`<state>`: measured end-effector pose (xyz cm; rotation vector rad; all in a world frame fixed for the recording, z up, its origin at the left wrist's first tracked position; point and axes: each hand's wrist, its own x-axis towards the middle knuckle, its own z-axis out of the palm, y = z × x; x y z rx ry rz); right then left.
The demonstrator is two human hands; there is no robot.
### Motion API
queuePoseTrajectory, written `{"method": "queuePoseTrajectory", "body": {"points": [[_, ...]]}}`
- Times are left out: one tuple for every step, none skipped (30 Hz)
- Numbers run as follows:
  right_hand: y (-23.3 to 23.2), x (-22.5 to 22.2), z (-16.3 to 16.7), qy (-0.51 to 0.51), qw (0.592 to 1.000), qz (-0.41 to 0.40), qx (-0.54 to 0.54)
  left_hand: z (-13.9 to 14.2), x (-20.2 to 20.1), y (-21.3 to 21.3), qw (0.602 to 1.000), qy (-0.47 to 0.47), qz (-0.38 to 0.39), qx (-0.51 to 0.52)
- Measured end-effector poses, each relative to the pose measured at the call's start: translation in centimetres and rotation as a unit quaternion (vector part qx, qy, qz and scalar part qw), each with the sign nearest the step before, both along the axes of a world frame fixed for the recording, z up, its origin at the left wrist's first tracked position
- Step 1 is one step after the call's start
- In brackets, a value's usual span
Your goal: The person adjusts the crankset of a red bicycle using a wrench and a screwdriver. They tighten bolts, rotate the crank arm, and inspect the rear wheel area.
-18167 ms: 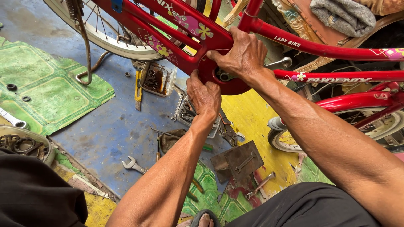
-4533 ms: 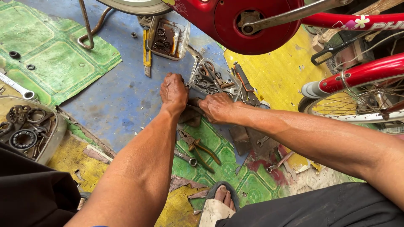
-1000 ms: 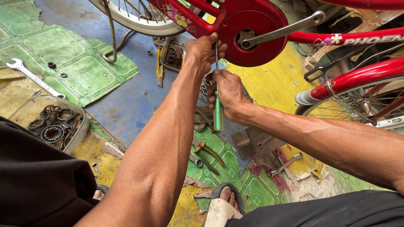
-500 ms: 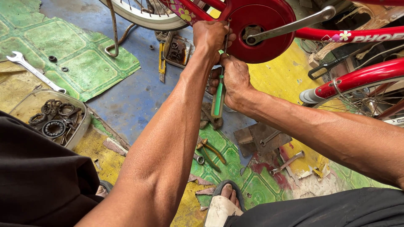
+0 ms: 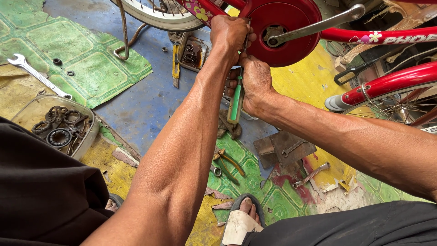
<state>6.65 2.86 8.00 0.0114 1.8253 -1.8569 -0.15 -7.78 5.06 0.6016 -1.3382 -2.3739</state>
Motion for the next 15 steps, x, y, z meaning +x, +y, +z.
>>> {"method": "queuePoseTrajectory", "body": {"points": [[-0.01, 0.00, 0.06, -0.003, 1.000, 0.001, -0.001, -0.04, -0.01, -0.01, 1.000, 0.002, 0.000, 0.000], [-0.04, 0.01, 0.14, -0.006, 1.000, 0.003, -0.003, -0.05, -0.04, -0.03, 1.000, 0.004, 0.000, -0.001], [-0.08, 0.01, 0.20, -0.007, 1.000, 0.003, -0.004, -0.06, -0.07, -0.07, 1.000, 0.006, 0.000, -0.002], [-0.13, 0.05, 0.27, -0.008, 1.000, 0.002, -0.005, -0.04, -0.10, -0.12, 1.000, 0.003, 0.001, -0.004], [-0.17, 0.08, 0.33, -0.008, 1.000, 0.002, -0.006, -0.02, -0.14, -0.17, 1.000, 0.000, 0.001, -0.007], [-0.22, 0.09, 0.41, -0.008, 1.000, 0.003, -0.001, 0.03, -0.17, -0.23, 1.000, -0.002, 0.002, -0.010], [-0.27, 0.09, 0.48, -0.007, 1.000, 0.004, 0.005, 0.07, -0.20, -0.30, 1.000, -0.001, 0.001, -0.008], [-0.30, 0.11, 0.56, -0.007, 1.000, 0.005, 0.010, 0.12, -0.19, -0.37, 1.000, 0.000, -0.001, -0.006], [-0.33, 0.11, 0.62, -0.006, 1.000, 0.004, 0.007, 0.14, -0.19, -0.42, 1.000, 0.001, -0.002, -0.004], [-0.40, 0.10, 0.67, -0.006, 1.000, 0.003, 0.003, 0.19, -0.19, -0.46, 1.000, -0.007, -0.001, -0.028], [-0.47, 0.04, 0.70, -0.005, 1.000, 0.002, 0.000, 0.24, -0.24, -0.52, 0.999, -0.016, 0.000, -0.052], [-0.51, 0.03, 0.71, -0.005, 1.000, 0.002, 0.000, 0.30, -0.26, -0.57, 0.997, -0.024, 0.001, -0.075], [-0.57, -0.03, 0.70, -0.005, 1.000, 0.001, 0.001, 0.34, -0.33, -0.64, 0.996, -0.030, -0.003, -0.089], [-0.63, -0.10, 0.68, -0.004, 1.000, 0.001, 0.002, 0.37, -0.40, -0.72, 0.994, -0.037, -0.007, -0.102], [-0.66, -0.21, 0.64, -0.010, 1.000, 0.001, -0.004, 0.35, -0.46, -0.80, 0.992, -0.044, -0.010, -0.115]]}}
